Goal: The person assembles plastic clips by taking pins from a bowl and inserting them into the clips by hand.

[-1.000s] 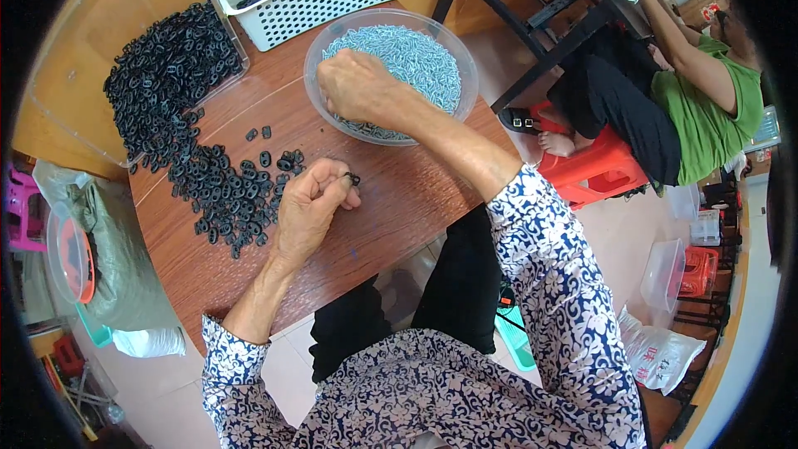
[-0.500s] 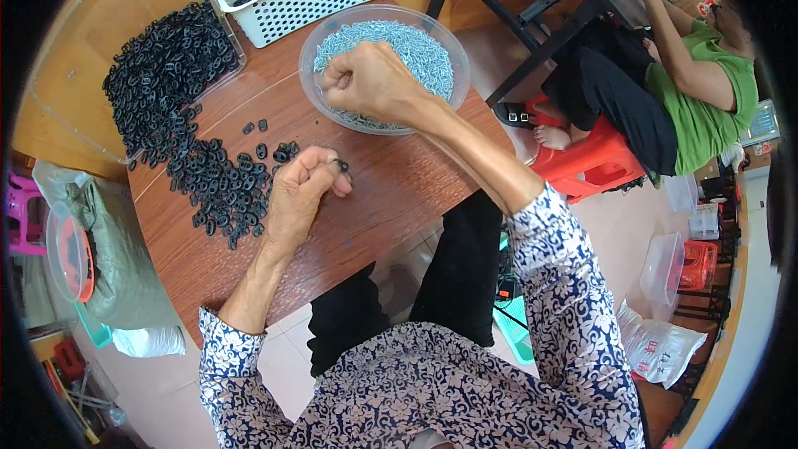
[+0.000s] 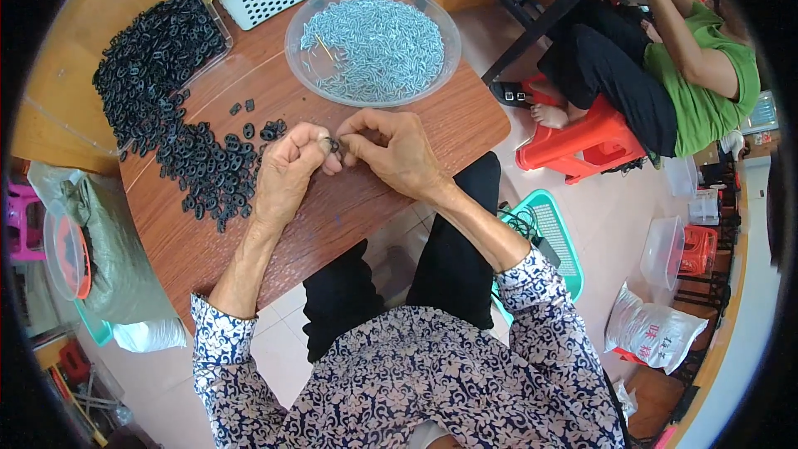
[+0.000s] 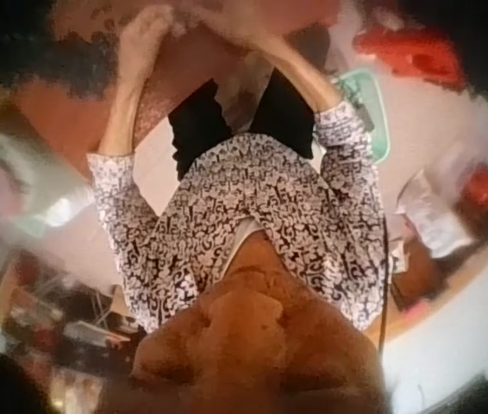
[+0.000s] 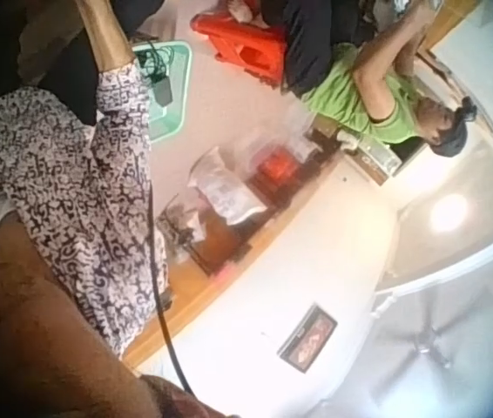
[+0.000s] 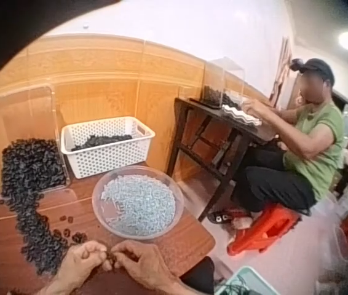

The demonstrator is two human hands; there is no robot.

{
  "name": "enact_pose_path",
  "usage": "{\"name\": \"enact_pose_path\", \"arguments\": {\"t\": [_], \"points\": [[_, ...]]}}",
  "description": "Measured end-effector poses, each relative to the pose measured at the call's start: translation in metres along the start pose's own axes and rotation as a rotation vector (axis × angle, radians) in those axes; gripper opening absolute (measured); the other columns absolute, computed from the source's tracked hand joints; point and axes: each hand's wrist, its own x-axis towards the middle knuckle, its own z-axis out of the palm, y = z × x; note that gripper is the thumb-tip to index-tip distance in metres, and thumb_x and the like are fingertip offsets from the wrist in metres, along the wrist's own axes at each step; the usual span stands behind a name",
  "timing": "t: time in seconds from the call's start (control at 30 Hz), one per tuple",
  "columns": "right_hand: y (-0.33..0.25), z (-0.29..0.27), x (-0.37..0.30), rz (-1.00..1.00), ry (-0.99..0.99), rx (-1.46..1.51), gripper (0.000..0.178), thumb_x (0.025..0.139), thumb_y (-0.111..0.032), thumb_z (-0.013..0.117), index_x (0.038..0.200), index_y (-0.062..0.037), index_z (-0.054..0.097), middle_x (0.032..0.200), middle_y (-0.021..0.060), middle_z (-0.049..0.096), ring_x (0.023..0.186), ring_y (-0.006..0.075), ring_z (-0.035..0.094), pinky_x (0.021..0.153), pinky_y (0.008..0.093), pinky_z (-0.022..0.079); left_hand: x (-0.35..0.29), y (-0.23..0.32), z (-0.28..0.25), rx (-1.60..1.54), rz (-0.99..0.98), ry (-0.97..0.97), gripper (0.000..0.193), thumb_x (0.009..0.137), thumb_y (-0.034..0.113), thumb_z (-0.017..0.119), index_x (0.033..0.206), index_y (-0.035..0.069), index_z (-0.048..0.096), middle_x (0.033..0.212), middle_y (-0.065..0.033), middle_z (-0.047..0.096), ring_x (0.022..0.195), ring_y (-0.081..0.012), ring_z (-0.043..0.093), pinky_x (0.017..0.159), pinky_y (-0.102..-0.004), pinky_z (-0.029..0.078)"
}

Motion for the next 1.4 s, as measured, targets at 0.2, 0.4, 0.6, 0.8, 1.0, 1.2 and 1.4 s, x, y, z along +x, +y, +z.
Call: {"name": "enact_pose_path", "arguments": {"t": [0.2,0.4,0.6,0.8,1.0,1.2,1.4], "points": [[0.011,0.003,0.011,0.005,-0.063,0.307,0.008,0.091,0.000,0.063,0.098,0.0033,0.066,0.087,0.0023,0.066,0.078,0.0070,0.062,0.069,0.0217,0.051,0.000,0.000,0.001,0.055,0.043,-0.023,0.015,0.099,0.014,0.055,0.095,0.002,0.063,0.078,-0.0014,0.066,0.073,-0.0071,0.060,0.072,-0.0238,0.049],[0.015,0.007,0.011,-0.002,-0.009,0.440,0.009,0.090,0.002,0.063,0.099,0.0019,0.064,0.090,0.0013,0.065,0.079,0.0062,0.061,0.071,0.0216,0.051,0.000,0.000,0.001,0.072,0.037,-0.031,0.015,0.099,0.014,0.056,0.096,0.002,0.063,0.077,-0.0014,0.067,0.073,-0.0073,0.061,0.072,-0.0237,0.049],[0.007,0.013,0.008,-0.014,0.084,0.435,0.009,0.090,0.001,0.063,0.099,-0.0002,0.065,0.090,0.0000,0.065,0.080,0.0054,0.060,0.072,0.0210,0.051,-0.002,-0.003,0.003,-0.017,0.015,0.029,0.013,0.099,0.012,0.056,0.100,0.001,0.062,0.079,-0.0039,0.068,0.073,-0.0093,0.063,0.071,-0.0242,0.050],[-0.001,0.015,0.006,-0.052,0.074,0.419,0.005,0.092,0.001,0.059,0.097,0.0029,0.062,0.079,0.0034,0.065,0.070,0.0084,0.063,0.062,0.0232,0.053,-0.001,-0.003,0.003,-0.077,0.011,0.034,0.009,0.098,0.008,0.056,0.101,0.001,0.061,0.082,-0.0051,0.069,0.075,-0.0099,0.064,0.072,-0.0241,0.051],[-0.005,0.019,0.003,-0.045,0.077,0.403,0.006,0.092,0.004,0.058,0.096,0.0042,0.061,0.079,0.0050,0.066,0.068,0.0098,0.064,0.061,0.0246,0.054,-0.002,0.001,0.004,-0.082,0.014,0.031,0.008,0.097,0.008,0.056,0.098,0.002,0.061,0.082,-0.0047,0.069,0.075,-0.0095,0.064,0.072,-0.0242,0.051],[0.003,0.021,0.004,-0.063,0.145,0.390,0.006,0.091,0.004,0.058,0.097,0.0043,0.061,0.079,0.0054,0.066,0.068,0.0103,0.065,0.060,0.0244,0.054,-0.001,0.002,0.005,-0.022,0.025,0.032,0.009,0.097,0.009,0.056,0.095,0.002,0.062,0.078,-0.0040,0.069,0.073,-0.0084,0.063,0.069,-0.0238,0.050],[0.000,0.021,0.004,-0.041,0.129,0.393,0.006,0.091,0.004,0.059,0.097,0.0034,0.061,0.079,0.0050,0.066,0.068,0.0111,0.066,0.060,0.0245,0.054,0.000,-0.002,0.004,0.040,0.042,0.041,0.010,0.096,0.009,0.056,0.094,0.002,0.062,0.077,-0.0041,0.069,0.071,-0.0082,0.062,0.068,-0.0238,0.050]]}}
